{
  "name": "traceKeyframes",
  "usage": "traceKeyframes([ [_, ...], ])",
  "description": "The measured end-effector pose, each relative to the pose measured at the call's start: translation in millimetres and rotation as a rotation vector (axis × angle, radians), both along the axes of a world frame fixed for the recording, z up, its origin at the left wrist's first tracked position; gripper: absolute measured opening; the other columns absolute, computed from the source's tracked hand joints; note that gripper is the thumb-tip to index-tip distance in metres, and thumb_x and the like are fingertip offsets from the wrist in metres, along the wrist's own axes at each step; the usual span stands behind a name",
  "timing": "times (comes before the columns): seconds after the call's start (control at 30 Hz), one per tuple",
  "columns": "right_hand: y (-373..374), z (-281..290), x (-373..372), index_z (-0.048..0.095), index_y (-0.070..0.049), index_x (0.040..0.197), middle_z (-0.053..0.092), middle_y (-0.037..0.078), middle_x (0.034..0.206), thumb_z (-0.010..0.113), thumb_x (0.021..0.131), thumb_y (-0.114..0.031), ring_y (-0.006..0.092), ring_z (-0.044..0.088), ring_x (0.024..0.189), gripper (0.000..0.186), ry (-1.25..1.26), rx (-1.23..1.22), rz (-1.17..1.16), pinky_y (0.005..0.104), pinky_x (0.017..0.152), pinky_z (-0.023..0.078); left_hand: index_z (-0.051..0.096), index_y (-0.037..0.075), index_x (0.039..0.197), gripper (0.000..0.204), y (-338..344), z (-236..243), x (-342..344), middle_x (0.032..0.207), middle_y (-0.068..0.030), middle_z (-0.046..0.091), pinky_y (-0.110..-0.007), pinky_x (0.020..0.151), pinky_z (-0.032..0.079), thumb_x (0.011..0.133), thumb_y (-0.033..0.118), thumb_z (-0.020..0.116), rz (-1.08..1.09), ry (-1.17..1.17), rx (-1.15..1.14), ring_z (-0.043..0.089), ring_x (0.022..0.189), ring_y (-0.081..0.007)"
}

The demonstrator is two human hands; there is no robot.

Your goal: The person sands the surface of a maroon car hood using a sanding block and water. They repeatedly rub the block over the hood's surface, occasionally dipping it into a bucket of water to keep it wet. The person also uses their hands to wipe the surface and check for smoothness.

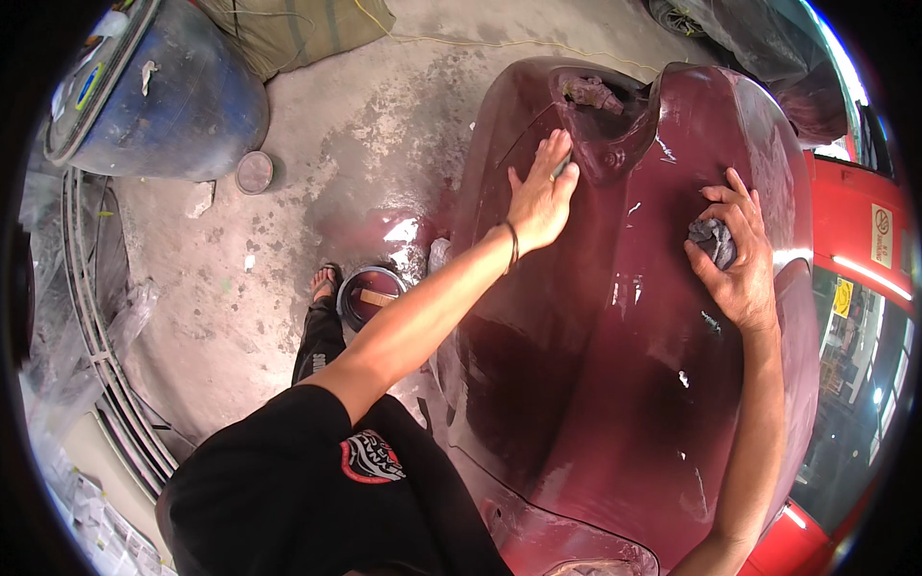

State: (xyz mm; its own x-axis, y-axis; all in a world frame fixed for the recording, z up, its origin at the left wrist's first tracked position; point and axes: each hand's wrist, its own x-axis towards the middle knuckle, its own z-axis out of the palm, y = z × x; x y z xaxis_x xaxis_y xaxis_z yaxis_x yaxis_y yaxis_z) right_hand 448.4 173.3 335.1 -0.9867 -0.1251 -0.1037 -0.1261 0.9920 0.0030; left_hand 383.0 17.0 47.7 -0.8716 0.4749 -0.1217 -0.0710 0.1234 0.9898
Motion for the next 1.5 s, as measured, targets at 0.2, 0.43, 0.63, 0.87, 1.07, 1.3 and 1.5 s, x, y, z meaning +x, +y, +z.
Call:
traceKeyframes([
  [0.2, 0, 2, -4, 0.067, -0.007, 0.107, 0.067, 0.012, 0.137, 0.079, 0.078, -0.011, 0.0425, 0.043, 0.156, 0.031, 0.012, 0.004, 0.012, 0.0623, 0.131, 0.023, 0.015, 0.009, 0.175, 0.075, 12, 4, -47, 0.184, -0.0104, 0.011, -0.076, 0.129, 0.006, 0.115, 0.054, 0.024, 0.023, -0.072, -0.026, 0.011, 0.169, -0.0313],
  [0.43, 0, -2, -9, 0.067, -0.007, 0.107, 0.067, 0.012, 0.138, 0.078, 0.079, -0.01, 0.0414, 0.043, 0.157, 0.03, 0.016, -0.003, 0.024, 0.0612, 0.132, 0.023, 0.013, 0.015, 0.176, 0.076, 2, -20, -62, 0.185, -0.0075, 0.007, -0.074, 0.129, 0.002, 0.114, 0.058, 0.027, 0.034, -0.019, 0.036, 0.004, 0.17, -0.0305],
  [0.63, 7, -2, 2, 0.068, -0.006, 0.109, 0.067, 0.012, 0.14, 0.077, 0.081, -0.011, 0.0407, 0.044, 0.157, 0.03, -0.007, 0.021, 0.007, 0.0619, 0.132, 0.023, 0.006, 0.004, 0.175, 0.08, -17, 21, 80, 0.183, -0.0199, -0.001, -0.071, 0.129, 0.003, 0.116, 0.055, 0.022, 0.025, 0.16, 0.096, -0.001, 0.168, -0.0426],
  [0.87, 16, -2, 8, 0.068, -0.005, 0.115, 0.066, 0.012, 0.144, 0.077, 0.086, -0.01, 0.0402, 0.042, 0.158, 0.031, -0.034, 0.022, -0.011, 0.0596, 0.131, 0.026, 0.007, 0.005, 0.175, 0.081, 0, -6, 51, 0.183, -0.0185, 0.003, -0.073, 0.129, 0.0, 0.115, 0.058, 0.02, 0.103, 0.068, 0.054, 0.001, 0.169, -0.0394],
  [1.07, 25, -5, -6, 0.068, -0.004, 0.119, 0.064, 0.011, 0.15, 0.079, 0.088, -0.009, 0.0371, 0.04, 0.16, 0.033, -0.007, 0.037, 0.047, 0.056, 0.131, 0.03, 0.017, 0.018, 0.176, 0.074, -21, -91, 39, 0.184, -0.0064, 0.011, -0.07, 0.13, 0.0, 0.115, 0.059, 0.025, 0.217, -0.164, 0.161, 0.007, 0.17, -0.029],
  [1.3, 42, -6, 10, 0.068, -0.003, 0.123, 0.064, 0.011, 0.15, 0.08, 0.09, -0.012, 0.0362, 0.04, 0.16, 0.036, -0.04, 0.035, 0.01, 0.0526, 0.131, 0.03, 0.012, 0.016, 0.177, 0.078, -43, -147, 195, 0.185, -0.0048, 0.007, -0.07, 0.129, -0.007, 0.115, 0.062, 0.024, 0.195, -0.502, -0.01, 0.002, 0.17, -0.0252],
  [1.5, 37, -5, -8, 0.069, -0.003, 0.124, 0.065, 0.01, 0.148, 0.08, 0.09, -0.01, 0.0357, 0.04, 0.16, 0.036, -0.004, -0.032, 0.063, 0.0507, 0.13, 0.03, 0.009, 0.013, 0.176, 0.076, -20, -128, 39, 0.185, -0.0075, 0.006, -0.066, 0.132, 0.002, 0.116, 0.058, 0.02, 0.192, -0.219, 0.054, 0.004, 0.17, -0.026],
])
